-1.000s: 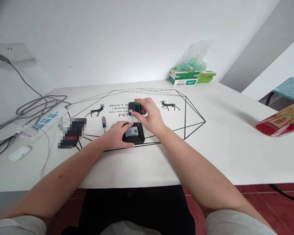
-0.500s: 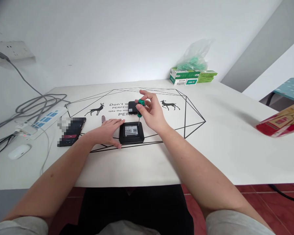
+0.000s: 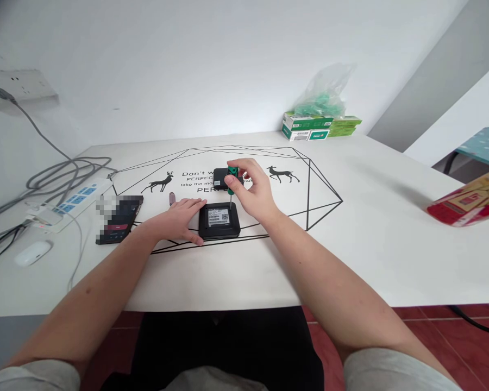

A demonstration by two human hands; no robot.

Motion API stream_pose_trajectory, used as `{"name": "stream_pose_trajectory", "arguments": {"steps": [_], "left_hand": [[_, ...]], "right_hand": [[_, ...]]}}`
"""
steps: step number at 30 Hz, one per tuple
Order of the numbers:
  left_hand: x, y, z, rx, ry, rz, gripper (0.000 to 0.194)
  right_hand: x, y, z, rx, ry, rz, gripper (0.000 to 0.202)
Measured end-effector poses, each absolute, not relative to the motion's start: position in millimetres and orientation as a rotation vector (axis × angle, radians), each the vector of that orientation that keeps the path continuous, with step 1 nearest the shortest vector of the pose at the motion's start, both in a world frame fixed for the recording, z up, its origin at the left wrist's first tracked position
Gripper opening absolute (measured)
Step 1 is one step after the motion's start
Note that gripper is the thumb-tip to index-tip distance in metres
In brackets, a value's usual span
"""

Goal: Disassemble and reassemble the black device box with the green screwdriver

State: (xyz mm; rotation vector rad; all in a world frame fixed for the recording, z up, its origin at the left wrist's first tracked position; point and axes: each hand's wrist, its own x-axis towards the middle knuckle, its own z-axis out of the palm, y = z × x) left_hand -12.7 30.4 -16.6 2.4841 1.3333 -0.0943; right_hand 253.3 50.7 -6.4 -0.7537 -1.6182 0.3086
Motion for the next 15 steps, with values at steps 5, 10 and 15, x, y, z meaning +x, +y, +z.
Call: {"name": "stream_pose_trajectory", "arguments": {"steps": [5,10,15], "left_hand": [[-12.0,29.4,-14.7,2.479,1.335,-0.112,0.132],[-13.6,29.9,-16.3,2.482,1.314,-0.064,0.131],[-13.9,30.4,-16.8,2.479,1.318,-0.070,0.132]], "right_hand": [[256.4,50.8,-5.3,-0.738,-1.640,0.279,0.042],[260.8,52.1,-6.0,-0.764,-1.643,0.352,0.038],[257.3,54.6,-6.2,-0.763,-1.625,0.442,0.043]]}}
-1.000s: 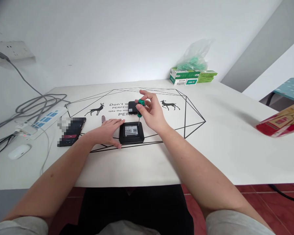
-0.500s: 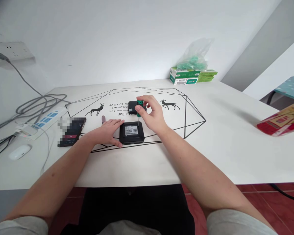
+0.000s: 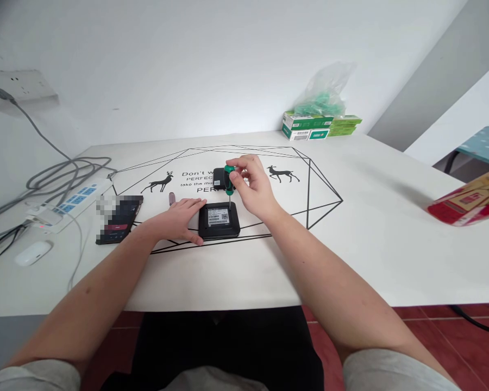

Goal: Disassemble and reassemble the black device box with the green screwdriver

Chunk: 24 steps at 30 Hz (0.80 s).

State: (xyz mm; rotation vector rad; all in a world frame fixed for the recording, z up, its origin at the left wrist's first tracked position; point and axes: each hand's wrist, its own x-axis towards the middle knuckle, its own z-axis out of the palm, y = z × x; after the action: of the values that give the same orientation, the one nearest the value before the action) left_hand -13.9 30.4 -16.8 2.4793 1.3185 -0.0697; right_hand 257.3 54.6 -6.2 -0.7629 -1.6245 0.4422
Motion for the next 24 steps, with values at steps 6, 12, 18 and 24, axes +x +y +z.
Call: {"name": "stream_pose_trajectory", "arguments": {"steps": [6,12,18,24], "left_hand": [[-13.3,30.3,-16.6,2.485,1.323,-0.070,0.131],[-14.1,31.0,-18.1,2.486,1.319,-0.069,0.131],[-13.4,29.6,-15.7,2.469,1.322,-0.072,0.130],[-12.6,28.9,-14.2,2.468,1.336,-0.113,0.132]], "right_hand": [[247.8,48.0,-4.6,-0.677,-1.566,0.728,0.046],[246.4,49.6,-6.5,-0.690,-1.519,0.669,0.055],[248.8,46.9,-5.7,-0.735,-1.559,0.574,0.047],[252.9,47.8,-5.2,-0.704,-1.632,0.443,0.027]]}}
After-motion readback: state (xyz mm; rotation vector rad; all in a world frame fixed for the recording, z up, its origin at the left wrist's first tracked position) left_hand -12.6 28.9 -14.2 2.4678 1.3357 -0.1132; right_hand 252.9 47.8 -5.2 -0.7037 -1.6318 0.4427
